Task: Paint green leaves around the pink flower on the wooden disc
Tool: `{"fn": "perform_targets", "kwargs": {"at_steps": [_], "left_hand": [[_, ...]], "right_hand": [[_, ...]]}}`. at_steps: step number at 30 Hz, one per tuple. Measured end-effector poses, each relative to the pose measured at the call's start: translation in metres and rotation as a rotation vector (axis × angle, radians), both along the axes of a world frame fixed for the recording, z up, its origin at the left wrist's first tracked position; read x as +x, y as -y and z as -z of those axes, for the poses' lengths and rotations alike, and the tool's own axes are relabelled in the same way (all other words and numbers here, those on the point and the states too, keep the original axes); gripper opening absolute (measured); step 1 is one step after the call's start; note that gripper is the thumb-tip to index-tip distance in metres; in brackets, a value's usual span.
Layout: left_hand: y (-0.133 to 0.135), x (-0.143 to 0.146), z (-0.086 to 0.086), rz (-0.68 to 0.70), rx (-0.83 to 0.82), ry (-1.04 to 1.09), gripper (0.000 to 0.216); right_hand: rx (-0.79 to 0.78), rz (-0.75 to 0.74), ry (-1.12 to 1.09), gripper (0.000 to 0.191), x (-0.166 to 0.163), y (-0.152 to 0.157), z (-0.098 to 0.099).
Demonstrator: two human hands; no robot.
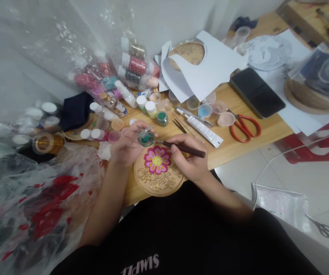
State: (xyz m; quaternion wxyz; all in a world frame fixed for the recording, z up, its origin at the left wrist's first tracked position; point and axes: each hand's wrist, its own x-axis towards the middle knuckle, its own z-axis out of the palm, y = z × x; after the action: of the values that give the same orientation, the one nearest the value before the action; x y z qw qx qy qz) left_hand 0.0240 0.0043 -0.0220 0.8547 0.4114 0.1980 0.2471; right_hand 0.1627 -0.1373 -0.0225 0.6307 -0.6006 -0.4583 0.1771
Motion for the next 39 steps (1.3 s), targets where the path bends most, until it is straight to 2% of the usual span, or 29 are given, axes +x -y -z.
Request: {"fn": "perform_targets", "kwargs": {"at_steps": [7, 16, 22, 29, 34, 39], "left_hand": [[0.000, 0.000, 0.001, 0.016, 0.030, 0.006, 0.039], [0.001, 0.004, -0.002, 0.002, -0.019, -0.018, 0.040], [0.001, 0.002, 0.002, 0.011, -0.015, -0.012, 0.040], [0.002, 0.000, 0.005, 0.002, 0.023, -0.029, 0.040], [0.002, 0.001, 0.004, 0.003, 0.027, -0.043, 0.040], [0.002, 0.002, 0.003, -0.007, -0.002, -0.029, 0.041]], "right_hand": [[0.003, -0.013, -0.113, 0.011, -0.001, -0.001, 0.012], [0.112, 0.009, -0.336, 0.008, -0.003, -0.006, 0.005], [0.053, 0.009, -0.203, 0.008, -0.002, 0.000, 0.005], [-0.001, 0.010, -0.113, 0.011, -0.003, 0.002, 0.019], [-0.008, 0.014, -0.128, 0.010, -0.002, 0.001, 0.021], [0.046, 0.007, -0.244, 0.009, -0.004, -0.003, 0.019]]}}
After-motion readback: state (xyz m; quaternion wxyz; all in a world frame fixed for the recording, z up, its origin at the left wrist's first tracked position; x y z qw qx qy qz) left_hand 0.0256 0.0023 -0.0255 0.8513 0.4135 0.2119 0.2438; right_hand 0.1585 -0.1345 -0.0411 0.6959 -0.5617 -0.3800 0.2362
